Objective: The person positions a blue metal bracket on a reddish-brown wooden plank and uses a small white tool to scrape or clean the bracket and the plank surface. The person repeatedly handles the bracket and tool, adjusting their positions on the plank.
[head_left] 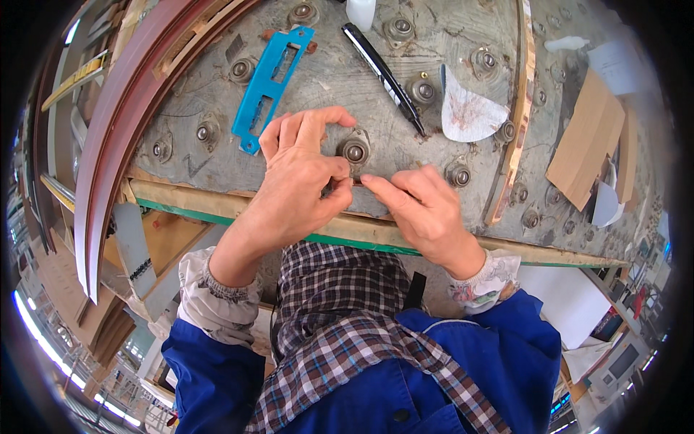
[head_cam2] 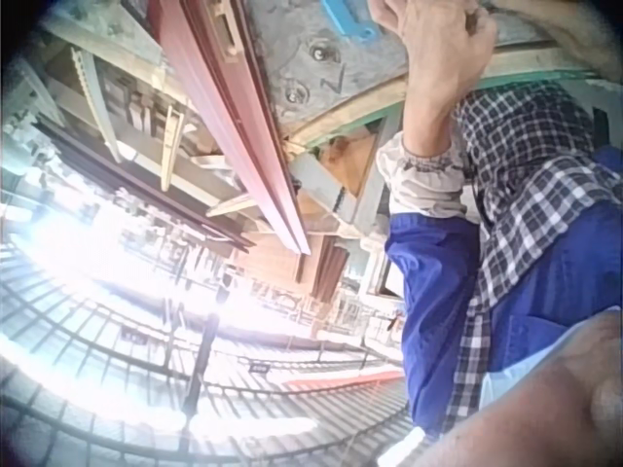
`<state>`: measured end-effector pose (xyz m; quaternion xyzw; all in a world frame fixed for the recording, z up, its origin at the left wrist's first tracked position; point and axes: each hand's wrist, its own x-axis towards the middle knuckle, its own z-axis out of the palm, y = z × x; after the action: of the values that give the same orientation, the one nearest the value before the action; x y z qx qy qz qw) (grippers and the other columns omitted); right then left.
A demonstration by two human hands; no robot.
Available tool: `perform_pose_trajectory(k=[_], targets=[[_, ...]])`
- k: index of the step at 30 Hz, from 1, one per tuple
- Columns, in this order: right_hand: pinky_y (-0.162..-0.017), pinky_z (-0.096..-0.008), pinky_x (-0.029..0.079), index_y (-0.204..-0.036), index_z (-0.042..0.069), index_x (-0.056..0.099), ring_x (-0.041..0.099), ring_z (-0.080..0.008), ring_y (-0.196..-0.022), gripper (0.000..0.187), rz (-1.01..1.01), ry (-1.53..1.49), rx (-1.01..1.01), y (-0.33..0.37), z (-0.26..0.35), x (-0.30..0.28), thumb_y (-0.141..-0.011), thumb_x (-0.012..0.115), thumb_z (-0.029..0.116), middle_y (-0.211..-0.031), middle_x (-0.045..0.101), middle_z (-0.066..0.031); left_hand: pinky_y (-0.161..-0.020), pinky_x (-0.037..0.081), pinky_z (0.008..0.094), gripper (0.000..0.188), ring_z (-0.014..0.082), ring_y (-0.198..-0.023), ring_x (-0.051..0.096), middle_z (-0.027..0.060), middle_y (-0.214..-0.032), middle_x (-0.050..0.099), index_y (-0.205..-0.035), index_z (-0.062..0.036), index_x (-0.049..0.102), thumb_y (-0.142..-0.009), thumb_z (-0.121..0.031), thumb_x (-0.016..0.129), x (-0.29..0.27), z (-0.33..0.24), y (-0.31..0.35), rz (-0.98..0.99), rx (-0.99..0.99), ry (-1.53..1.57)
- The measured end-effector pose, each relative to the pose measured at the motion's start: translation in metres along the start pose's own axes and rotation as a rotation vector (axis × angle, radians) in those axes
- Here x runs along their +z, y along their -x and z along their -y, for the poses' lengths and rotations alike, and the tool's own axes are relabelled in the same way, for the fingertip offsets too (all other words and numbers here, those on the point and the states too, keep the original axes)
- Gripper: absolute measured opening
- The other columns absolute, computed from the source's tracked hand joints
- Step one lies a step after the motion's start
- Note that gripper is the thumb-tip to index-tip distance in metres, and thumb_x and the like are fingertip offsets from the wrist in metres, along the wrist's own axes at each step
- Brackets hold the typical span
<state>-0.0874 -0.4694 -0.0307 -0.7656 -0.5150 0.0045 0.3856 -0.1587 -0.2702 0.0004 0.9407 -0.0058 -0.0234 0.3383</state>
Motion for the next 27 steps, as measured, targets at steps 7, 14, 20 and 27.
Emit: perform_pose_trajectory(k=[7,14,20,27], targets=[[-0.056,-0.0315,0.043,-0.103,0.003,0.068,0.047,-0.0195,-0.065,0.04,0.02,-0.029,-0.028,-0.002,-0.005,0.002,-0.064,0.064,0.002,-0.077,0.051,-0.0033,-0.099,0.022,0.0426,0.006,0.0274,-0.112,0.041,0.0087,-0.127,0.047,-0.065,-0.0054,0.063,-0.069,-0.009,0.066,0.001,0.0,-0.001,-0.001,0.0,0.011],[-0.05,-0.0304,0.041,-0.101,0.002,0.068,0.045,-0.018,-0.062,0.036,0.098,0.043,-0.139,-0.01,-0.009,-0.006,-0.066,0.062,0.009,-0.072,0.044,-0.0026,-0.105,0.018,0.0461,0.007,0.0295,-0.116,0.041,0.0107,-0.127,0.046,-0.064,-0.0044,0.061,-0.069,-0.007,0.064,0.006,-0.002,0.001,-0.035,-0.004,-0.019],[-0.05,-0.0297,0.041,-0.102,0.002,0.068,0.044,-0.0179,-0.061,0.037,0.107,0.002,-0.127,-0.009,-0.012,-0.006,-0.066,0.062,0.008,-0.071,0.043,-0.0027,-0.11,0.013,0.052,0.007,0.0313,-0.119,0.041,0.0118,-0.127,0.046,-0.064,-0.0044,0.059,-0.069,-0.006,0.064,0.013,-0.006,0.005,-0.069,-0.015,-0.06],[-0.049,-0.03,0.041,-0.104,0.001,0.068,0.044,-0.018,-0.062,0.041,0.101,0.019,-0.164,-0.004,-0.017,-0.005,-0.064,0.061,0.008,-0.072,0.044,-0.0025,-0.108,0.018,0.0508,0.017,0.0288,-0.115,0.046,0.0085,-0.125,0.051,-0.068,-0.0088,0.058,-0.072,-0.014,0.074,0.005,-0.008,0.011,-0.165,-0.075,-0.138]])
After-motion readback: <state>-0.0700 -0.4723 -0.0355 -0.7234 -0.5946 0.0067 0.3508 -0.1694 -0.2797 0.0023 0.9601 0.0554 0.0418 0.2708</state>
